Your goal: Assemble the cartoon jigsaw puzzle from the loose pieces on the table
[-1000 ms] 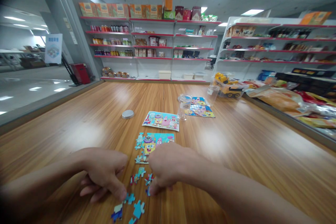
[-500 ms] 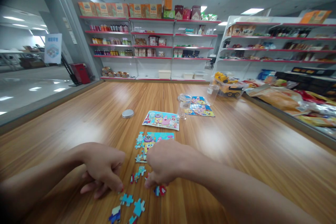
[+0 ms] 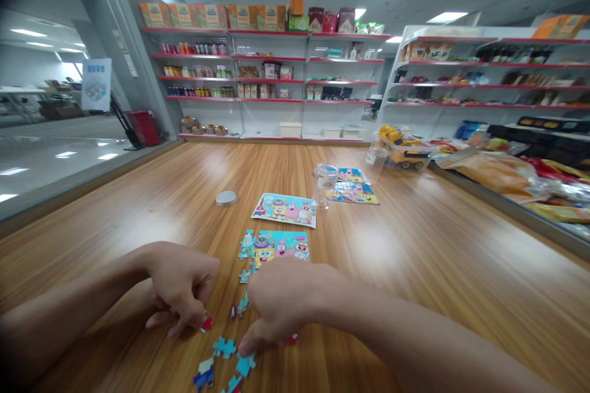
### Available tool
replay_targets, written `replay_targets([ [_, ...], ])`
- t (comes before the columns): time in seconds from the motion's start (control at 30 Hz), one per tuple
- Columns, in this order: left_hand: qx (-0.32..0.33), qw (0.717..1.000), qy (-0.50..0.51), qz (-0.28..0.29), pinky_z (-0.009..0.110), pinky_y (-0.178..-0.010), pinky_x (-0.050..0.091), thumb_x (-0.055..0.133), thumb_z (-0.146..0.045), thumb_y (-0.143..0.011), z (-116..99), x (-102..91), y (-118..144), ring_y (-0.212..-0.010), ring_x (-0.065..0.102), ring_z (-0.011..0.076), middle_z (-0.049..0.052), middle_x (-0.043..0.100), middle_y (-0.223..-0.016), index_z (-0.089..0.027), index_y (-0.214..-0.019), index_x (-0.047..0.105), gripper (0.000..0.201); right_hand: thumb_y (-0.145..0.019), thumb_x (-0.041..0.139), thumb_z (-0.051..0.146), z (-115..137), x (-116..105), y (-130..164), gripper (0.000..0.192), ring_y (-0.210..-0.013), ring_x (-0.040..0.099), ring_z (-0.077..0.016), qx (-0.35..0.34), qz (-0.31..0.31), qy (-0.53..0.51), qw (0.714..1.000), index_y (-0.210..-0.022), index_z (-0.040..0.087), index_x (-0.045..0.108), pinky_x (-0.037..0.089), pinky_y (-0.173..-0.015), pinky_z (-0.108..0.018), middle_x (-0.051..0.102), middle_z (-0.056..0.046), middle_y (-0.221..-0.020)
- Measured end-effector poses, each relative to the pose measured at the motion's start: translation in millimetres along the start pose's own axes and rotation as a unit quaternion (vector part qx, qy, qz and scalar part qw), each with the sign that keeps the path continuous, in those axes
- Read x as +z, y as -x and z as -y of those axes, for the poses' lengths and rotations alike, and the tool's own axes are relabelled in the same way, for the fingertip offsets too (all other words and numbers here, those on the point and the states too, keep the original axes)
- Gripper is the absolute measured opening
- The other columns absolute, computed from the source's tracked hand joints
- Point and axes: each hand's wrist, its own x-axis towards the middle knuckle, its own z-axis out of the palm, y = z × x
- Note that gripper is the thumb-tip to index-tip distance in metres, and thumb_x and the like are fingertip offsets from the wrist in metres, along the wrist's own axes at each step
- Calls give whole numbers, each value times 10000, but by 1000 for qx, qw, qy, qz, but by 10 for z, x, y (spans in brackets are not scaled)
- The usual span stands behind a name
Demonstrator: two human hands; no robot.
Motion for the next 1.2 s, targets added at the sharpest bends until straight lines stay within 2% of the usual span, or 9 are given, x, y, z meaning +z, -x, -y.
replay_targets([
  [0.1,-14,999,15,-28,156,-270,276,530,-275,-877,32,-37,59,-275,377,82,6,520,-381,-146,-561,626,354,-794,619,547,-9,-7,-7,433,-438,459,-98,8,50,-19,999,-666,155,748,295,-439,-225,607,-2,-514],
  [0.2,-27,998,27,-44,153,-264,257,534,-284,-879,55,-63,86,-270,356,78,9,531,-390,-146,-589,645,340,-790,632,535,-16,-21,29,421,-423,414,-93,9,9,0,1000,-698,143,754,273,-433,-230,590,-5,-510],
  [0.3,-47,998,14,-48,158,-240,249,572,-340,-861,48,-48,51,-255,343,81,10,535,-392,-147,-580,638,348,-809,555,631,39,11,51,542,-389,328,-89,-18,-40,8,999,-693,139,752,241,-419,-242,530,-1,-467],
  [0.43,-63,996,-5,-58,158,-232,256,596,-396,-844,22,-2,-2,-252,342,82,5,529,-386,-153,-572,633,367,-791,548,672,152,69,39,576,-383,258,-87,-38,-28,21,999,-775,137,760,207,-402,-253,500,14,-470],
  [0.53,-78,994,-17,-69,163,-240,268,599,-453,-837,7,19,-8,-263,341,84,10,524,-388,-156,-561,630,407,-786,589,633,158,33,69,527,-399,295,-91,-21,-12,39,999,-771,134,760,209,-408,-255,537,-3,-502],
  [0.8,-98,987,-44,-120,167,-268,285,513,-617,-841,-97,83,-36,-298,361,89,36,526,-404,-150,-513,603,577,-737,708,520,-10,-59,220,395,-496,512,-137,64,-60,53,995,-728,127,738,259,-437,-249,631,-59,-603],
  [0.97,-141,976,-62,-155,177,-287,309,481,-606,-857,-177,145,-90,-300,388,95,43,511,-399,-152,-447,560,617,-711,706,565,-104,3,141,440,-462,503,-138,76,-35,32,996,-662,128,713,268,-415,-247,602,-44,-558],
  [1.13,-144,973,-77,-164,194,-311,304,413,-647,-868,-210,164,-99,-300,370,95,48,508,-395,-153,-434,559,674,-735,694,546,-153,-33,137,432,-449,488,-133,91,-67,57,992,-673,120,722,264,-419,-243,596,-48,-536],
  [1.2,-148,970,-87,-172,196,-328,320,364,-638,-890,-220,169,-104,-306,375,97,55,503,-390,-151,-423,554,702,-733,686,562,-158,-29,123,447,-447,488,-133,96,-48,56,993,-671,121,725,263,-416,-241,605,-53,-542],
])
